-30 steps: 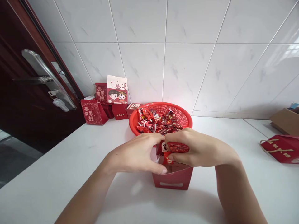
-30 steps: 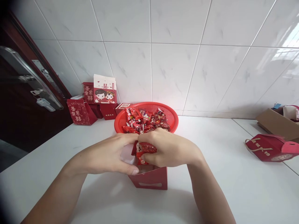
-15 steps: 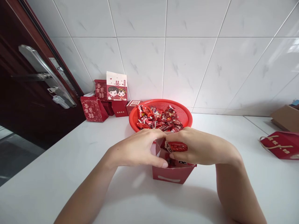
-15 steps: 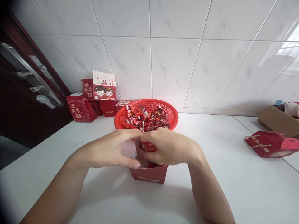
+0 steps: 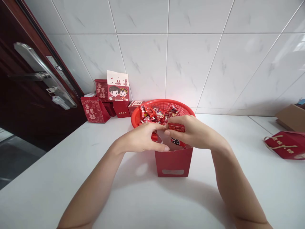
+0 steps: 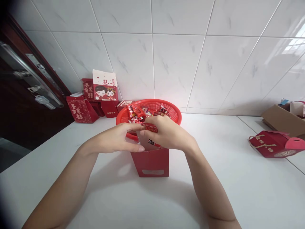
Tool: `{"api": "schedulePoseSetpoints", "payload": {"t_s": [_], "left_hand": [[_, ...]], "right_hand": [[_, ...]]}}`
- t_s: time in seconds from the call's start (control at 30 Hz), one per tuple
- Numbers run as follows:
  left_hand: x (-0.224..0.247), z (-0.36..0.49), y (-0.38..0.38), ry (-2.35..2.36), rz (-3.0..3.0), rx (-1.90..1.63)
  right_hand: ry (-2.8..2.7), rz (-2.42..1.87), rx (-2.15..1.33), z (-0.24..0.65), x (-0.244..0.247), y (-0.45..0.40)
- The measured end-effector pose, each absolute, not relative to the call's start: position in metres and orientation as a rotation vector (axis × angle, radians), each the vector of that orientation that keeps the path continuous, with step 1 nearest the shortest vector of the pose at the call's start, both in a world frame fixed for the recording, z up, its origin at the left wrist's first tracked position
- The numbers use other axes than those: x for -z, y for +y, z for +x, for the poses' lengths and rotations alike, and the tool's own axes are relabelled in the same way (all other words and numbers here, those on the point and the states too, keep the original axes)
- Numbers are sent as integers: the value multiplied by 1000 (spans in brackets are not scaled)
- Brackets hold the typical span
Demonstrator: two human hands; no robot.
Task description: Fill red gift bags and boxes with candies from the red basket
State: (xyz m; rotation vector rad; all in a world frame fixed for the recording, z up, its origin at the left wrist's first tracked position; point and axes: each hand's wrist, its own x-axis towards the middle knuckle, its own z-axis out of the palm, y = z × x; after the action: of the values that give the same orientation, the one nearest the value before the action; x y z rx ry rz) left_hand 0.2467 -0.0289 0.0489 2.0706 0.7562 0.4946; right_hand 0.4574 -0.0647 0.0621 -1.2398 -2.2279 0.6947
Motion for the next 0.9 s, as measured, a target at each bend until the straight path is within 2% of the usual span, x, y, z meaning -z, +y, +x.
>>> {"api": "schedulePoseSetpoints", "payload": {"t_s": [0.27, 0.47, 0.63, 0.9], "left_hand": [[-53, 248, -29, 857, 2055, -311], [-54, 249, -30, 883, 2058, -309], [-51, 248, -29, 833, 2092, -360], [-47, 248, -22, 771, 2066, -445]], "right_hand": [[-2322, -1276, -942, 461, -63, -62], [-2467, -1209, -1035, 464, -61, -55], [-2581, -1126, -1023, 462, -56, -53], [-2521, -1253, -911, 463, -59, -50]]}}
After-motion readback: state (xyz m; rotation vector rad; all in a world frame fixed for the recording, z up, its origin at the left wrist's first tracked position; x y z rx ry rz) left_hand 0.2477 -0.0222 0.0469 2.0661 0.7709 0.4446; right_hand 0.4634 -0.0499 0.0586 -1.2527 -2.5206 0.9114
